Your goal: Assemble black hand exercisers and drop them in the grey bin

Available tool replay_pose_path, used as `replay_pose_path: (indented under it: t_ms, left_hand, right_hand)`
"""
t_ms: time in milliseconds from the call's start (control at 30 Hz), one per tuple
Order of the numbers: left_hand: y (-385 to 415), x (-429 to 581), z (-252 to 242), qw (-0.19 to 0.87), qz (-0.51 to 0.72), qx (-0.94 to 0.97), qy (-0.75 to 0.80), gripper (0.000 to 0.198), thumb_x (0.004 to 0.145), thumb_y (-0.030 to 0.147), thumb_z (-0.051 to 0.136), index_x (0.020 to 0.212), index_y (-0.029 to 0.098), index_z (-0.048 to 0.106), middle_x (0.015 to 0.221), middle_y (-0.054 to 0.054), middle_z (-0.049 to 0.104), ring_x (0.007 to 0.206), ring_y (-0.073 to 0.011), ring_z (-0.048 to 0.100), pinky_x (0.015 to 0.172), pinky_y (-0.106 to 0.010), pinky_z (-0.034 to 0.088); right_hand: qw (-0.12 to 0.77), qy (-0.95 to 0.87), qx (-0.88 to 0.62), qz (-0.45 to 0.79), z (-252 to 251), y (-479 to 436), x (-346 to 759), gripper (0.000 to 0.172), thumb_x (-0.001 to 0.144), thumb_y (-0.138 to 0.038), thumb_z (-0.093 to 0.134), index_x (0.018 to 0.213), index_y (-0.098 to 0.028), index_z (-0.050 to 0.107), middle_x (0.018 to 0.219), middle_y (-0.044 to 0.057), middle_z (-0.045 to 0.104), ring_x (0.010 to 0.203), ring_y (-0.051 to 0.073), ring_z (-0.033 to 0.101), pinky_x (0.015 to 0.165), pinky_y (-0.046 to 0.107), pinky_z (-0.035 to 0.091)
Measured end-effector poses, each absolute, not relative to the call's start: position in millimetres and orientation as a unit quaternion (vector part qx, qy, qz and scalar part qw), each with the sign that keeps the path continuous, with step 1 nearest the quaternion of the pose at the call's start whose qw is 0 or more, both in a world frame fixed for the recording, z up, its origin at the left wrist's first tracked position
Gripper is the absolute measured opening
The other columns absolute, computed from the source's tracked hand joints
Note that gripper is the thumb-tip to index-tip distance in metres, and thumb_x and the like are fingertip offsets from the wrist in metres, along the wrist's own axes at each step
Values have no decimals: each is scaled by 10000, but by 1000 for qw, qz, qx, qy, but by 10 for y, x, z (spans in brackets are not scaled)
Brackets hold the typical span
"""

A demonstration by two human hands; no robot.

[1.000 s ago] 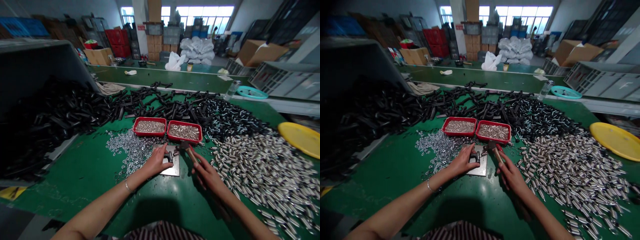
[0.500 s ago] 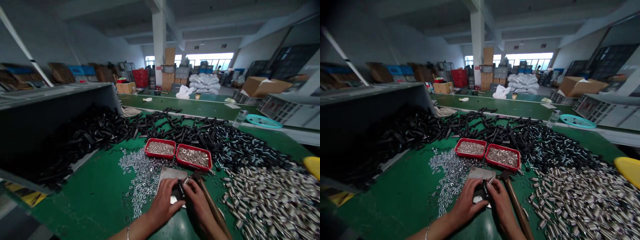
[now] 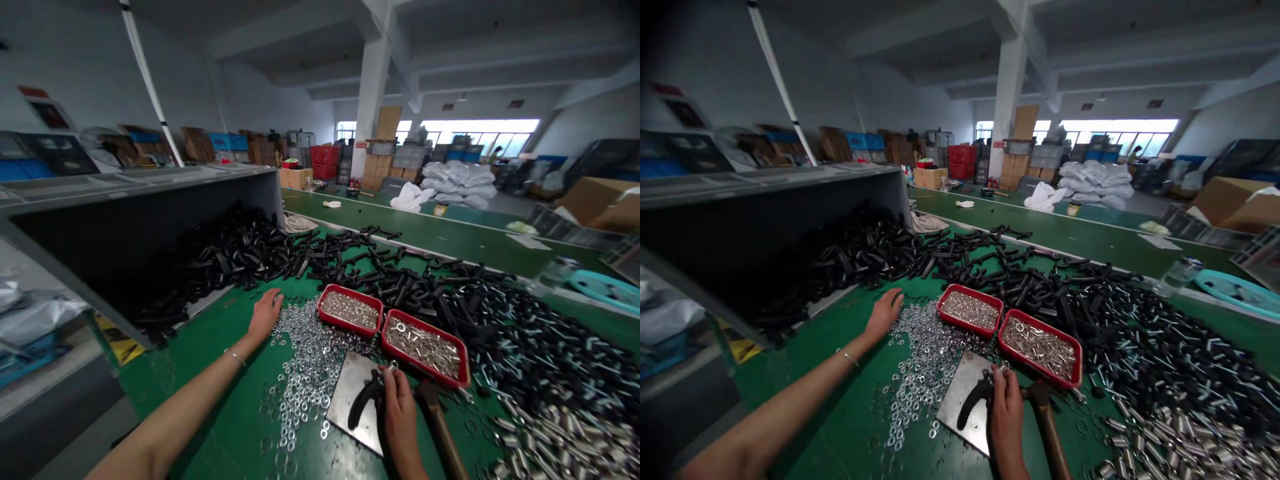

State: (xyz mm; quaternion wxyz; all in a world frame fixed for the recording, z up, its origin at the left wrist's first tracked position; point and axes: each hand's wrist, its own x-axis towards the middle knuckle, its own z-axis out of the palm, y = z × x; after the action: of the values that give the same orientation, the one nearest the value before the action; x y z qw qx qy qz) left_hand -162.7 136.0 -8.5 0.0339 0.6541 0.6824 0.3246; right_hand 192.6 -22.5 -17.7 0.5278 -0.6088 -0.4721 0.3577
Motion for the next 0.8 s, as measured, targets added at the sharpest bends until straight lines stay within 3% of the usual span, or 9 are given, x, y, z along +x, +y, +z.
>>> replay_pose_path:
  t_ms: [167, 367, 667, 800]
  left_hand:
    - [1670, -2136, -210, 67, 259, 676, 686, 539, 1018, 412, 248, 1342, 118, 564, 1420, -119, 569, 1376, -237, 470, 1187, -435, 318]
    - [1603, -1631, -410, 105, 215, 759, 605, 563, 1029, 488, 241, 1447, 197, 480, 1517, -28, 469, 1453, -158, 354, 1224, -345, 245]
    - [1565, -1505, -405, 120, 261, 757, 588, 593, 992, 569, 353, 1440, 200, 471, 1502, -98, 483, 1410, -227, 418, 1187, -416, 302]
    - [2071, -1529, -151, 64, 267, 734, 621, 604, 981, 536, 407, 1451, 158, 445, 1557, -134, 389, 1458, -250, 330, 1199, -427, 261]
  right_hand:
    - [495, -499, -613, 362, -257, -225, 1978, 461, 852, -634, 549, 942, -189, 630, 965, 72, 685, 949, 258, 626, 840, 313, 456]
    - [477, -494, -632, 360, -333, -184, 2031, 543, 808, -697, 555, 960, -186, 658, 1010, 84, 696, 1004, 280, 635, 860, 314, 470]
    - [476, -485, -639, 362, -357, -194, 2080, 579, 803, -714, 570, 1007, -183, 676, 1028, 84, 721, 1034, 273, 658, 841, 284, 508]
    - [470, -493, -637, 361, -337, -202, 2097, 575, 789, -735, 571, 952, -195, 683, 1040, 82, 737, 1058, 270, 665, 871, 274, 511]
